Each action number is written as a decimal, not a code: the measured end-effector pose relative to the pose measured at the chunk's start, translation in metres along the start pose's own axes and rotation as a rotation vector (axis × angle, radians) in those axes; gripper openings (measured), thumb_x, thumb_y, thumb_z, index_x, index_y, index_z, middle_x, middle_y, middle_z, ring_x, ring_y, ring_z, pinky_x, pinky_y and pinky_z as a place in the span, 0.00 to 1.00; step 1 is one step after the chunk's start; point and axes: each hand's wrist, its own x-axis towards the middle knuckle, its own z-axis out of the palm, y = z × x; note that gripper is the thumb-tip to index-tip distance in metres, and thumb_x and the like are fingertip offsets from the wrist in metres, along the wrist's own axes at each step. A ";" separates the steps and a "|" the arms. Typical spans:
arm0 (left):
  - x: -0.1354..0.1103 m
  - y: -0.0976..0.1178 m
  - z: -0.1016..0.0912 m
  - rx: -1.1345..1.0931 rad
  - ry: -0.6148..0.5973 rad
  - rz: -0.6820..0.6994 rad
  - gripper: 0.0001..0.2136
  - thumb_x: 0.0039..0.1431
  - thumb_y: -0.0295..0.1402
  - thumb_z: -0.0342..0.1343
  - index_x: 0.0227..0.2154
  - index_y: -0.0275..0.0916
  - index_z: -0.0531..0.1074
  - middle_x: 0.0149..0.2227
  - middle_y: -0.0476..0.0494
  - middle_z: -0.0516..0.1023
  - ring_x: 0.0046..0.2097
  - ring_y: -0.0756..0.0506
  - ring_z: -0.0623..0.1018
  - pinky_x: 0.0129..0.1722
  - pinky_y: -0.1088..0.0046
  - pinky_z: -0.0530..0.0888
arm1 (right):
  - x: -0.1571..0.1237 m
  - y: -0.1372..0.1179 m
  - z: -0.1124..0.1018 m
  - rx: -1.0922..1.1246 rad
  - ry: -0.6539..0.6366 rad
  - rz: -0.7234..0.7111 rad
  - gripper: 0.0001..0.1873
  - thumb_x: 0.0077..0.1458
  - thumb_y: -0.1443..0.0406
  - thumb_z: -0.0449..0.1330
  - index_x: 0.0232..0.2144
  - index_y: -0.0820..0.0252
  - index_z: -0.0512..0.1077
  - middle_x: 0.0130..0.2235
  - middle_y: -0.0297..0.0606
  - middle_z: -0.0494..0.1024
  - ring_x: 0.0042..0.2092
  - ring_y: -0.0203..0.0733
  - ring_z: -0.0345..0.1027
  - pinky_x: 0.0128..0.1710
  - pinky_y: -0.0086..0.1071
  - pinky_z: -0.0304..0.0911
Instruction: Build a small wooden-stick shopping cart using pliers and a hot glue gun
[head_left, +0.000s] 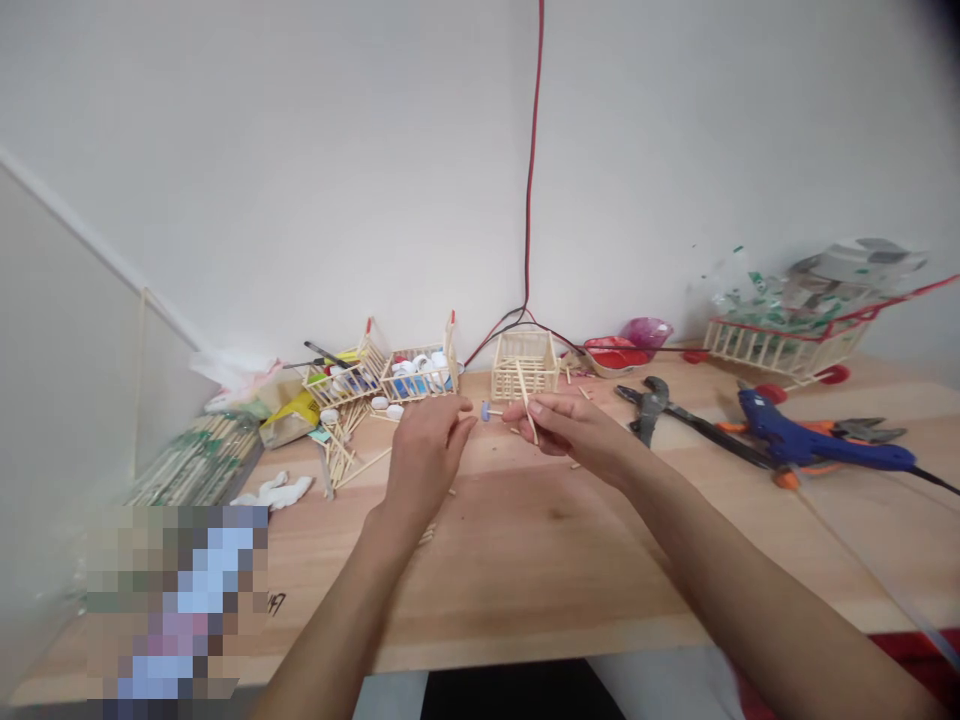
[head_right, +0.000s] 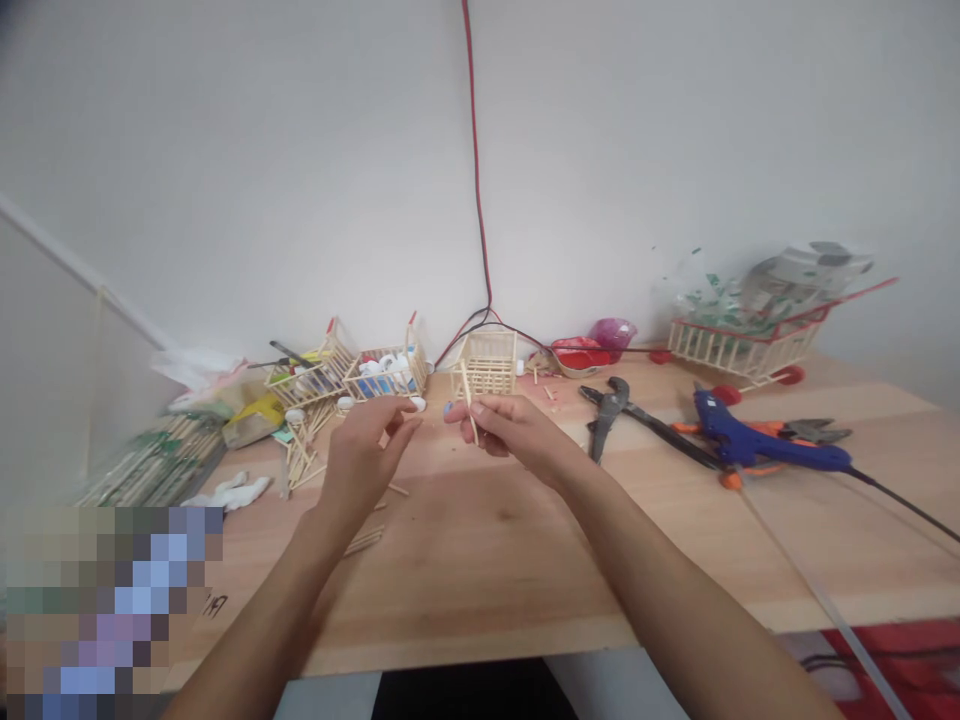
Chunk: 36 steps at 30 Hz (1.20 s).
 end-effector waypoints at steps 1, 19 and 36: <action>0.001 0.004 0.001 -0.006 0.023 0.031 0.06 0.62 0.32 0.50 0.33 0.39 0.71 0.32 0.43 0.75 0.38 0.45 0.72 0.40 0.69 0.66 | -0.001 0.000 0.000 0.012 -0.014 0.010 0.23 0.58 0.50 0.55 0.41 0.63 0.75 0.29 0.34 0.66 0.24 0.29 0.49 0.22 0.26 0.45; -0.002 0.003 0.005 -0.772 0.022 -0.463 0.13 0.66 0.39 0.42 0.27 0.41 0.57 0.19 0.55 0.63 0.24 0.52 0.63 0.30 0.75 0.61 | 0.000 0.001 -0.009 0.135 -0.055 0.051 0.18 0.57 0.53 0.57 0.37 0.61 0.74 0.25 0.30 0.61 0.24 0.30 0.46 0.23 0.27 0.41; -0.009 -0.030 0.001 -1.068 -0.017 -0.659 0.11 0.55 0.39 0.57 0.31 0.39 0.62 0.21 0.51 0.76 0.21 0.51 0.72 0.23 0.77 0.66 | -0.002 -0.010 -0.008 0.165 0.022 0.004 0.16 0.57 0.54 0.59 0.35 0.63 0.73 0.22 0.30 0.58 0.24 0.30 0.46 0.21 0.27 0.38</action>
